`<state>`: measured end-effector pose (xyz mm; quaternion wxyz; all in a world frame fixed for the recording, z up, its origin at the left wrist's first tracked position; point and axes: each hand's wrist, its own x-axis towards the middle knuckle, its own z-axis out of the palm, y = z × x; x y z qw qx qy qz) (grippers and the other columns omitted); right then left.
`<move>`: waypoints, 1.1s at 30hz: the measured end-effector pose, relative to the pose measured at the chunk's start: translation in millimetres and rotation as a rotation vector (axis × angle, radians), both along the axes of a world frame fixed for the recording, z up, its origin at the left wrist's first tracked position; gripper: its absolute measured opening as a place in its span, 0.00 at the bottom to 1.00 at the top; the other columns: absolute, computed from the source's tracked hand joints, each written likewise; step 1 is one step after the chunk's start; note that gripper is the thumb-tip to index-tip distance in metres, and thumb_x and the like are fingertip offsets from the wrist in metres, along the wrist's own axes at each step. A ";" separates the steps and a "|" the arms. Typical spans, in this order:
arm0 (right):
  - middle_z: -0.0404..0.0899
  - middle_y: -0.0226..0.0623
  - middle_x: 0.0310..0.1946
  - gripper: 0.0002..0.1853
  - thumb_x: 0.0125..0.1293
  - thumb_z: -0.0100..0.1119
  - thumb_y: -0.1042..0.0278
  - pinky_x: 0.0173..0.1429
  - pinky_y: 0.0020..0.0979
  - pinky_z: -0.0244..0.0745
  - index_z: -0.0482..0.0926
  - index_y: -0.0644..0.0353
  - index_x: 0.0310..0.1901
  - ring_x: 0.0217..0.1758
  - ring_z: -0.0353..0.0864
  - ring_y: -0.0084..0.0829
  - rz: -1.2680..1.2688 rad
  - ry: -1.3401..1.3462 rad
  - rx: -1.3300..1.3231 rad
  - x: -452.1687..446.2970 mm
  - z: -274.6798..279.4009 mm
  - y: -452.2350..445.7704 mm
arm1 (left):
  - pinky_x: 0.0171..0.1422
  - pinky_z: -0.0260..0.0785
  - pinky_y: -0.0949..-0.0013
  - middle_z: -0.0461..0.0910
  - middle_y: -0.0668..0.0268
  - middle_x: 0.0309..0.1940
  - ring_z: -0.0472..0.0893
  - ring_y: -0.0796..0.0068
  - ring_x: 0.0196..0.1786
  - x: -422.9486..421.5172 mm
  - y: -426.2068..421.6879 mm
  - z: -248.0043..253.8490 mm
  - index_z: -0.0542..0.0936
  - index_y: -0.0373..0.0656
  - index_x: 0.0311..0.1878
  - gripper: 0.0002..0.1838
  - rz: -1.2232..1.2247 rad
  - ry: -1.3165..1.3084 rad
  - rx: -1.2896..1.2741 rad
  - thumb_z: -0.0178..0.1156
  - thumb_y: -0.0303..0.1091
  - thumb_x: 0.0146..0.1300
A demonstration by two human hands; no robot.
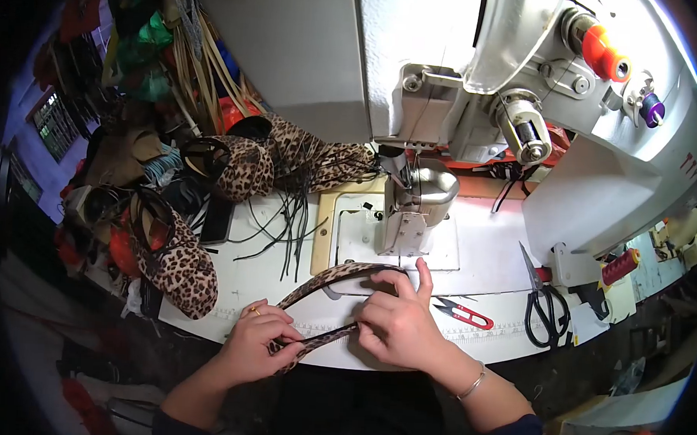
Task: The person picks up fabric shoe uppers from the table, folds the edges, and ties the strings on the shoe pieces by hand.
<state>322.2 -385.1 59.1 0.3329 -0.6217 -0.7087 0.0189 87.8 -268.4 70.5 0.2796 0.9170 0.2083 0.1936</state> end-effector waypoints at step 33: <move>0.74 0.44 0.43 0.30 0.58 0.63 0.77 0.53 0.34 0.71 0.63 0.68 0.61 0.47 0.75 0.36 -0.473 0.468 0.146 -28.1 -26.0 -5.5 | 0.55 0.71 0.62 0.79 0.58 0.41 0.78 0.58 0.48 18.1 -14.1 -14.0 0.82 0.37 0.41 0.14 0.345 -0.454 0.095 0.67 0.22 0.49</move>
